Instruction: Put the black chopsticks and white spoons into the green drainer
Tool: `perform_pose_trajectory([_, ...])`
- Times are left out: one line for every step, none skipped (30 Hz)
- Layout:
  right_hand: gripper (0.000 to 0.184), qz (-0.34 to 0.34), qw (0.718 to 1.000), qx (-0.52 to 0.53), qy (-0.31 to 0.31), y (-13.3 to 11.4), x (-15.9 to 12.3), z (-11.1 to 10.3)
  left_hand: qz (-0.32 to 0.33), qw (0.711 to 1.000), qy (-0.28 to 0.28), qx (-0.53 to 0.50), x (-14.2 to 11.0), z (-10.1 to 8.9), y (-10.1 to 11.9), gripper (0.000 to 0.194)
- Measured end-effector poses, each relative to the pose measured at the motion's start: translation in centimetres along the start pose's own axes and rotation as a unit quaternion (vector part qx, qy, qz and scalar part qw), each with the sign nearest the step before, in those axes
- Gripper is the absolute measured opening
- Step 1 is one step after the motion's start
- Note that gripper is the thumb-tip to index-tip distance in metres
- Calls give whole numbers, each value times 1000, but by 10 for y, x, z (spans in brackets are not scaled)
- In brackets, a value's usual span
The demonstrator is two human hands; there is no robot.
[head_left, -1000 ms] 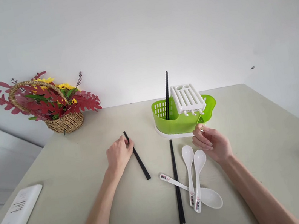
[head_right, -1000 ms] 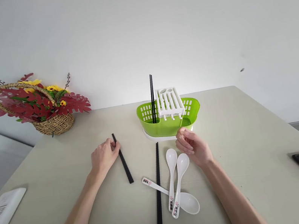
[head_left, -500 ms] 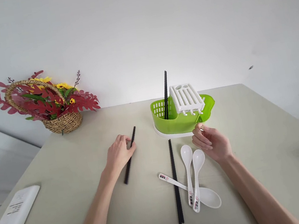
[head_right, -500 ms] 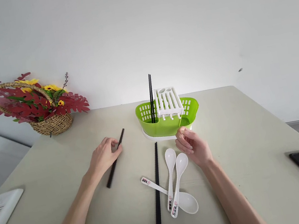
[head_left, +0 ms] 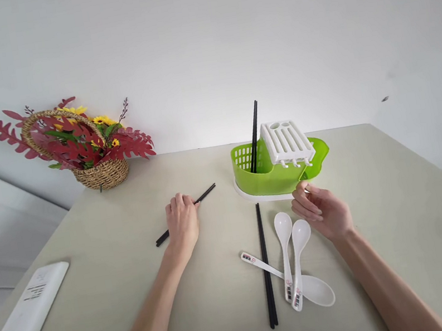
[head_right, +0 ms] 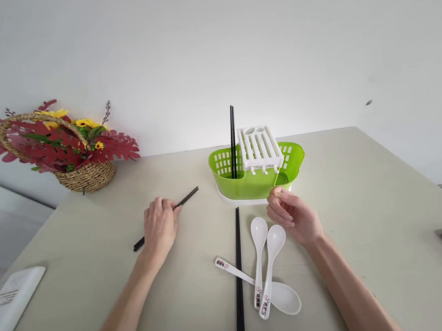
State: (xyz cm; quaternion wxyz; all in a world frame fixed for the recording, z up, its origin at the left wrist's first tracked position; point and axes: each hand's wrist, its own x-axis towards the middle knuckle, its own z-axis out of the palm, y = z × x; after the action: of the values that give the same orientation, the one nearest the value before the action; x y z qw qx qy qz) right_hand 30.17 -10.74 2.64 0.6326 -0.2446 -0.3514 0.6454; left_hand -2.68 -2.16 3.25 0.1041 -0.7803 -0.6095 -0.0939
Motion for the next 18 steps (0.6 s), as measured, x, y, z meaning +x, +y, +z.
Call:
perform_pose_trajectory([18, 0, 1000, -1, 0, 0, 0, 0, -3, 1000, -2, 4, 0, -1, 1, 31])
perform_pose_trajectory([18, 1, 1000, -3, 0, 0, 0, 0, -6, 1000, -5, 8, 0, -1, 1, 31])
perform_pose_trajectory([18, 1, 1000, -5, 0, 0, 0, 0, -7, 1000, -7, 10, 0, -1, 1, 31])
perform_pose_trajectory([19, 1, 1000, -6, 0, 0, 0, 0, -6, 1000, -8, 9, 0, -1, 1, 31])
perform_pose_trajectory([19, 1, 1000, -7, 1, 0, 0, 0, -2, 1000, -6, 4, 0, -1, 0, 30])
perform_pose_trajectory([19, 0, 1000, -8, 2, 0, 0, 0, 3, 1000, -1, -7, 0, -2, 0, 29])
perform_pose_trajectory([20, -2, 1000, -9, 3, 0, 0, 0, 9, 1000, 6, -24, 0, -2, 0, 28])
perform_pose_trajectory([20, -3, 1000, -11, 5, 0, 0, 0, 12, 999, 15, -49, 0, -3, 1, 26])
perform_pose_trajectory([20, -4, 1000, -12, 6, 0, 0, 0, 13, 996, 23, -83, 0, -4, 2, 25])
perform_pose_trajectory([20, -5, 1000, -14, 5, 0, 0, -1, 13, 992, 31, -125, 0, -6, 3, 24])
perform_pose_trajectory([20, -6, 1000, -15, 4, 0, 0, -1, 13, 984, 37, -175, 0, -9, 5, 22])
perform_pose_trajectory([19, -6, 1000, -16, 2, 0, 0, -2, 14, 972, 43, -230, 0, -11, 8, 20])
perform_pose_trajectory([19, -7, 1000, -16, 0, 0, 0, -2, 16, 956, 46, -291, 0, -15, 10, 19])
perform_pose_trajectory([19, -7, 1000, -16, -3, 0, 0, -2, 18, 934, 49, -354, 1, -18, 13, 18])
perform_pose_trajectory([20, -6, 1000, -14, -4, 0, 0, -3, 18, 908, 50, -416, 1, -21, 15, 18])
perform_pose_trajectory([20, -4, 1000, -12, -5, 1, 0, -3, 16, 879, 50, -474, 2, -24, 17, 21])
perform_pose_trajectory([20, -3, 1000, -10, -6, 1, 0, -3, 10, 850, 47, -525, 2, -27, 20, 24])
perform_pose_trajectory([21, -2, 1000, -8, -6, 1, 0, -3, 0, 819, 43, -572, 3, -29, 22, 27])
